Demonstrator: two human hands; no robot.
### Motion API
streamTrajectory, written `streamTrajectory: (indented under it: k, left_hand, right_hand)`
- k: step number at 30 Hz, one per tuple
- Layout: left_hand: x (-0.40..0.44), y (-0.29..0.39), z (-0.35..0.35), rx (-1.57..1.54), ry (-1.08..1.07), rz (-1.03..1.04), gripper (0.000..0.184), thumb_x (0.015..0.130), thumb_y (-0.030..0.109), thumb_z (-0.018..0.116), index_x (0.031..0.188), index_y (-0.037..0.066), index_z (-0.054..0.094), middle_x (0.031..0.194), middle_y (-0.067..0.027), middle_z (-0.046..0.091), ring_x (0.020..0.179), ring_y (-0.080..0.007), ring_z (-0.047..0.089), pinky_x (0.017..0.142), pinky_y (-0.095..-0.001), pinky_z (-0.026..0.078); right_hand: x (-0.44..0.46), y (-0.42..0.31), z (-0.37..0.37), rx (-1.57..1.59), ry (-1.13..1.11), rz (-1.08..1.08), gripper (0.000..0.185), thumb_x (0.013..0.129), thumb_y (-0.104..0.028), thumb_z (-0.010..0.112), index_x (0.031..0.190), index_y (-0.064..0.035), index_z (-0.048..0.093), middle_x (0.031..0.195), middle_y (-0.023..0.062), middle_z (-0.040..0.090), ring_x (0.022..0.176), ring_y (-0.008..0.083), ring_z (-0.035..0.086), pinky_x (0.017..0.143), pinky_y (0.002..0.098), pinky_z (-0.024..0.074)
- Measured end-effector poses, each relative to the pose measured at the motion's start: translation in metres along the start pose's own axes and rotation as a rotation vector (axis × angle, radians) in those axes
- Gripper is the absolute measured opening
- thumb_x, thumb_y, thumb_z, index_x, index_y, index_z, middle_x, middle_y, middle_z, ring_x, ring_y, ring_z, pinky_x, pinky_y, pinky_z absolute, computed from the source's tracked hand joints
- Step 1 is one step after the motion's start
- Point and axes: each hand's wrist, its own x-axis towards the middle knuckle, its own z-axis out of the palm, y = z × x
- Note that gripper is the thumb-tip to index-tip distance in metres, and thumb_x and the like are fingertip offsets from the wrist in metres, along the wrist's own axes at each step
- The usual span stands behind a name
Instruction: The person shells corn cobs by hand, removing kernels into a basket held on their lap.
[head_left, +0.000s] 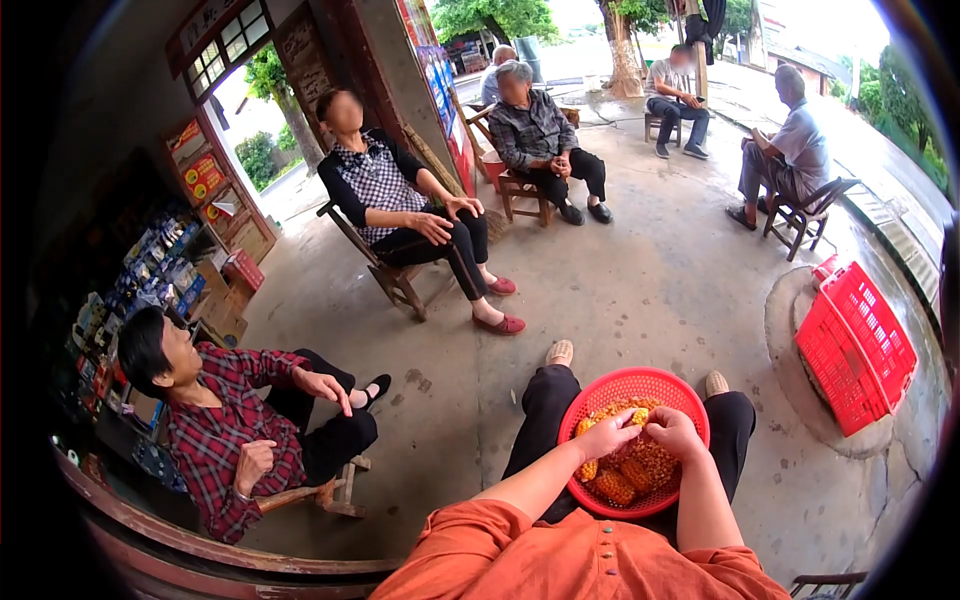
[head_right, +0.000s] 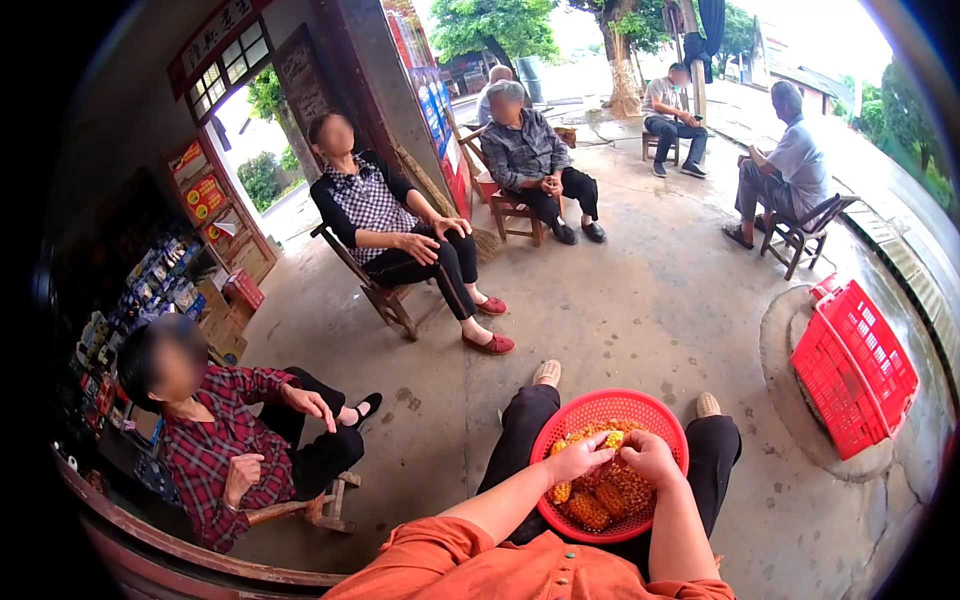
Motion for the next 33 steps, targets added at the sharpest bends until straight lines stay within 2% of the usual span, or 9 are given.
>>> streamTrajectory:
  k: [2,3,5,12,15,17,27,33]
  left_hand:
    - [0.003,-0.006,-0.001,-0.226,-0.036,0.021,0.045,0.101,0.019,0.049,0.142,0.004,0.038,0.118,-0.0012,0.054,0.104,-0.0075,0.053,0.088,-0.0242,0.045]
    - [0.004,-0.007,-0.002,-0.226,-0.036,0.021,0.045,0.101,0.019,0.049,0.142,0.004,0.038,0.118,-0.0012,0.054,0.104,-0.0075,0.053,0.088,-0.0242,0.045]
    - [0.005,-0.01,-0.005,-0.205,-0.044,0.007,0.047,0.101,0.019,0.048,0.142,0.001,0.036,0.13,-0.0052,0.05,0.119,-0.0116,0.048,0.101,-0.0273,0.04]
    - [0.002,-0.006,-0.007,-0.182,-0.002,-0.035,0.051,0.1,0.018,0.049,0.146,0.001,0.032,0.133,-0.006,0.05,0.119,-0.0123,0.049,0.101,-0.0278,0.041]
    - [0.003,-0.007,-0.008,-0.268,-0.049,-0.015,0.051,0.1,0.017,0.05,0.146,0.002,0.032,0.133,-0.0057,0.05,0.119,-0.013,0.051,0.101,-0.0284,0.041]
    - [0.005,-0.011,-0.01,-0.336,-0.099,0.016,0.05,0.1,0.016,0.049,0.146,0.004,0.033,0.132,-0.0053,0.051,0.119,-0.0132,0.051,0.101,-0.0287,0.041]
    - [0.005,-0.012,-0.011,-0.326,-0.071,0.019,0.047,0.1,0.016,0.05,0.143,0.004,0.037,0.128,-0.0019,0.053,0.115,-0.0103,0.052,0.099,-0.0268,0.041]
    - [0.001,-0.005,-0.009,-0.353,0.018,0.034,0.046,0.099,0.016,0.054,0.141,0.005,0.041,0.125,-0.0016,0.055,0.114,-0.0107,0.053,0.098,-0.0265,0.043]
  right_hand:
    - [-0.001,-0.001,0.001,-0.023,0.022,-0.035,0.016,0.087,-0.013,0.066,0.098,-0.0009,0.064,0.085,0.0009,0.065,0.078,0.0095,0.061,0.071,0.0245,0.0504]
    - [-0.002,-0.004,0.001,-0.023,0.021,-0.035,0.016,0.087,-0.013,0.066,0.098,-0.0009,0.064,0.085,0.0009,0.065,0.078,0.0095,0.061,0.071,0.0245,0.0504]
    - [-0.005,-0.011,0.002,0.055,0.018,-0.064,0.019,0.087,-0.013,0.068,0.1,-0.0013,0.063,0.087,0.001,0.064,0.079,0.0097,0.06,0.071,0.0243,0.0501]
    - [-0.005,-0.013,0.004,0.094,0.041,-0.054,0.022,0.086,-0.016,0.072,0.1,-0.0022,0.062,0.086,0.001,0.064,0.079,0.0096,0.06,0.071,0.0244,0.0499]
    - [-0.006,-0.015,0.005,0.038,0.078,-0.073,0.022,0.085,-0.016,0.073,0.099,-0.0025,0.062,0.084,0.001,0.064,0.078,0.0092,0.06,0.07,0.0244,0.05]
    - [-0.003,-0.008,0.005,0.009,0.108,-0.1,0.021,0.085,-0.016,0.073,0.098,-0.0028,0.062,0.082,0.0012,0.064,0.077,0.009,0.06,0.069,0.0243,0.0498]
    - [-0.005,-0.013,0.004,-0.032,0.124,-0.126,0.019,0.084,-0.016,0.074,0.093,-0.0033,0.063,0.081,0.0002,0.063,0.075,0.0086,0.059,0.069,0.0251,0.0496]
    - [-0.005,-0.013,0.003,0.106,0.009,-0.111,0.031,0.083,-0.021,0.076,0.103,-0.0025,0.062,0.089,0.0015,0.064,0.084,0.0099,0.06,0.077,0.0261,0.0499]
